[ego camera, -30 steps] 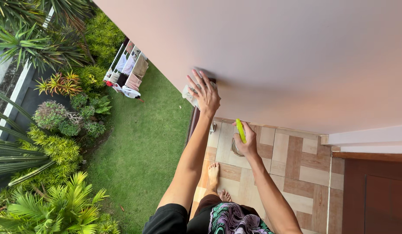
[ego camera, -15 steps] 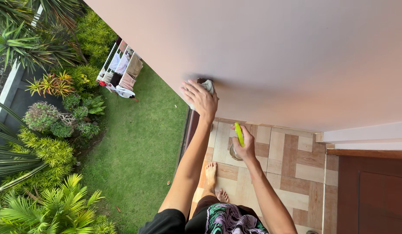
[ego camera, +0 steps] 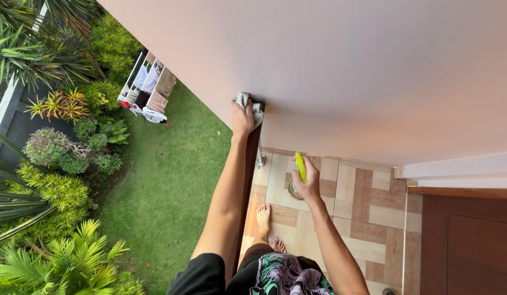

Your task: The person cleans a wooden balcony railing by spraying it with a liquid from a spray bottle and wiping it with a cloth. They move along the length of the railing, repeatedly spraying and wiping the surface.

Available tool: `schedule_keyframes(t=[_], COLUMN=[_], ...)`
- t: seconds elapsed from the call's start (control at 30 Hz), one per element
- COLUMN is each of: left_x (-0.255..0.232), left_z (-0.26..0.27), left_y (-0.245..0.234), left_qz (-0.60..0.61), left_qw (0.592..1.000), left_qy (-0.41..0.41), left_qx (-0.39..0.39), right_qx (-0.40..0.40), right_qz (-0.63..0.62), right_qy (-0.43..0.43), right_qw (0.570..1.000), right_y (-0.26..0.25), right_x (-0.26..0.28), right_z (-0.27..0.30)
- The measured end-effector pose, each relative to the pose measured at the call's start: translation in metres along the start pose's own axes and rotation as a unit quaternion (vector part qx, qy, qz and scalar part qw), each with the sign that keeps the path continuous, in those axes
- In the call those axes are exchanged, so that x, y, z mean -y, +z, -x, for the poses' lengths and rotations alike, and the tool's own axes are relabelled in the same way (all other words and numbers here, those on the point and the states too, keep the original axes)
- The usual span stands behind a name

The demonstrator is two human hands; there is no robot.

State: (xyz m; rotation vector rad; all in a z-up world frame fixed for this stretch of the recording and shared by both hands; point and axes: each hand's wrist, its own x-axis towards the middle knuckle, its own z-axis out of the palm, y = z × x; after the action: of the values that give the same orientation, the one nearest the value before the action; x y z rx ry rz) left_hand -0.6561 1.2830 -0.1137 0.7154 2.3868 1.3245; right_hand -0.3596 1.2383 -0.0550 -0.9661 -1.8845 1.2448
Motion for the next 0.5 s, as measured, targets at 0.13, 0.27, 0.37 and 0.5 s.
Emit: schedule_keyframes(t=[0.13,0.27,0.37,0.5], left_x=[-0.002,-0.023,-0.039,-0.04], left_z=[0.009,0.047,0.077,0.123], left_y=[-0.004,-0.011,-0.023,-0.035], left_qz=[-0.004,-0.148,-0.323,-0.452], left_qw=[0.999,0.98,0.916,0.818], left_qy=[0.036,0.134,0.238,0.355], left_qx=[-0.002,0.003,0.009,0.028], right_qx=[0.002,0.006,0.007,0.011], right_qz=[0.008,0.012,0.008,0.006], right_qy=[0.022,0.027,0.007,0.036], right_qw=[1.0,1.0,1.0,0.999], right_y=[-0.001,0.001,0.004,0.003], right_x=[0.004,0.005,0.005,0.008], right_z=[0.004,0.004,0.011,0.015])
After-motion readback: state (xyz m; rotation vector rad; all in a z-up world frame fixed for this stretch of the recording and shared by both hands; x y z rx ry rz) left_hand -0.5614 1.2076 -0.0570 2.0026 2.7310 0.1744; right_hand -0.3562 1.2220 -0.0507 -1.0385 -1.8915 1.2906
